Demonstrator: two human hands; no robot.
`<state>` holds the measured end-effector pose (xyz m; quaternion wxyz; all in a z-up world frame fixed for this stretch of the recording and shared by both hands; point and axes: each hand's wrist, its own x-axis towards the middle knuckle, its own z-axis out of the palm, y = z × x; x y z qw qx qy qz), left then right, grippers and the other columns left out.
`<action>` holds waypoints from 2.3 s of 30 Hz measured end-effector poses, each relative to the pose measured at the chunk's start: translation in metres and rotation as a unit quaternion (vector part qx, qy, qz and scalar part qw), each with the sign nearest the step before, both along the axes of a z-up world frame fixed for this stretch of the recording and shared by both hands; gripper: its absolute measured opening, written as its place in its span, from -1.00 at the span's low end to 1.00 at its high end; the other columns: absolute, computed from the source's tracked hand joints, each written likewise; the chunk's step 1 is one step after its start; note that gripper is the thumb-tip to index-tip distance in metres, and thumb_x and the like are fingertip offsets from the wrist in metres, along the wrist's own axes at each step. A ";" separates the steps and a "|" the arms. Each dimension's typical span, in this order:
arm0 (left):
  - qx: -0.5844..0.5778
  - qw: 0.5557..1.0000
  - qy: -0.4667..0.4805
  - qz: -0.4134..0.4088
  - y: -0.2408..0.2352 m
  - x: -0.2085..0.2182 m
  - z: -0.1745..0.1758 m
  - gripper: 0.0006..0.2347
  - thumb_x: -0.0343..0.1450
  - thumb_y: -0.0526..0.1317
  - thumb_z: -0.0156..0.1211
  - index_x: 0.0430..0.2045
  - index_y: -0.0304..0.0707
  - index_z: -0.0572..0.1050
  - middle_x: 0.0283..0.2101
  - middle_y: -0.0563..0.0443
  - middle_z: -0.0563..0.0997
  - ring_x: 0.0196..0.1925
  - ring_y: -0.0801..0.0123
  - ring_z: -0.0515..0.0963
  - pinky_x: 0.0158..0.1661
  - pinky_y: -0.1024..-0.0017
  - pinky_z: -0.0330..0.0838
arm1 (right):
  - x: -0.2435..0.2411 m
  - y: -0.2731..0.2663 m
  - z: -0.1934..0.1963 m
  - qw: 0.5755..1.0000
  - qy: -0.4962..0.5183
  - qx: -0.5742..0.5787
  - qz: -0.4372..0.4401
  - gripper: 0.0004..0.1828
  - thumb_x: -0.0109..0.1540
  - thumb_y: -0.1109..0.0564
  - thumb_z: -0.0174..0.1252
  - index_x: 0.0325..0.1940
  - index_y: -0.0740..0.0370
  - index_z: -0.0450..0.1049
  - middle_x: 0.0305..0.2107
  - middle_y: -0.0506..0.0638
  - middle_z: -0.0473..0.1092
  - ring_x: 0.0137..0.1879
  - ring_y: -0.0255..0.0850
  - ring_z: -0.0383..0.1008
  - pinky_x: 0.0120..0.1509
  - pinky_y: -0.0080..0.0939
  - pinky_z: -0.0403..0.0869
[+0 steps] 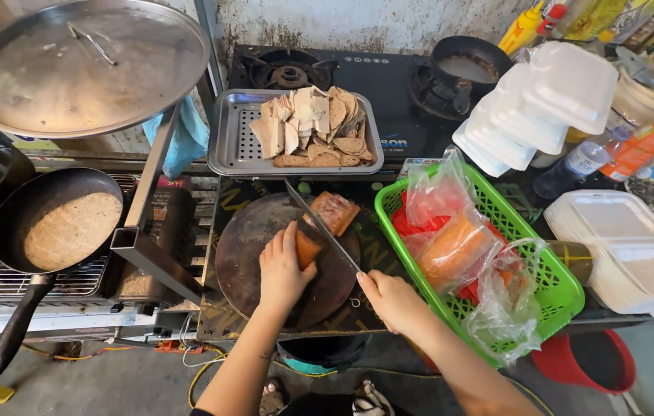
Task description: The person is slicing cooked meat on a wooden chopping board using a large cleaver in a food preparation area.
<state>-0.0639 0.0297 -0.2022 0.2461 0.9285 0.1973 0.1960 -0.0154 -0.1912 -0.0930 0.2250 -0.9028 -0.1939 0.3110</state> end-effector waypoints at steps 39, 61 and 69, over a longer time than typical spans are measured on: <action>-0.044 0.989 -0.141 -0.007 0.007 -0.050 -0.027 -0.67 0.37 -0.16 0.35 -0.07 -0.39 0.53 0.05 -0.13 0.60 0.17 -0.01 0.49 0.20 0.14 0.32 | -0.051 -0.021 -0.028 0.954 -0.030 -0.265 0.134 -0.54 0.43 -0.38 -0.33 -0.04 -0.02 0.21 -0.33 0.13 0.57 -0.15 0.38 0.55 -0.13 0.38 0.43; -0.065 0.991 -0.113 -0.010 0.006 -0.056 -0.024 -0.62 0.40 -0.13 0.30 0.02 -0.42 0.47 0.11 -0.22 0.55 0.22 -0.05 0.46 0.23 0.10 0.30 | -0.039 0.041 -0.027 0.952 -0.170 -0.145 0.209 -0.56 0.48 -0.22 -0.23 -0.13 0.13 0.34 -0.56 0.11 0.53 -0.45 0.11 0.61 -0.45 0.06 0.51; -0.078 0.988 -0.131 -0.026 0.007 -0.055 -0.010 -0.65 0.41 -0.19 0.29 0.02 -0.39 0.46 0.08 -0.15 0.56 0.20 0.01 0.46 0.21 0.13 0.30 | -0.020 0.044 -0.060 0.958 -0.165 -0.138 0.188 -0.56 0.47 -0.24 -0.24 -0.22 0.09 0.34 -0.64 0.10 0.47 -0.49 0.14 0.58 -0.48 0.11 0.48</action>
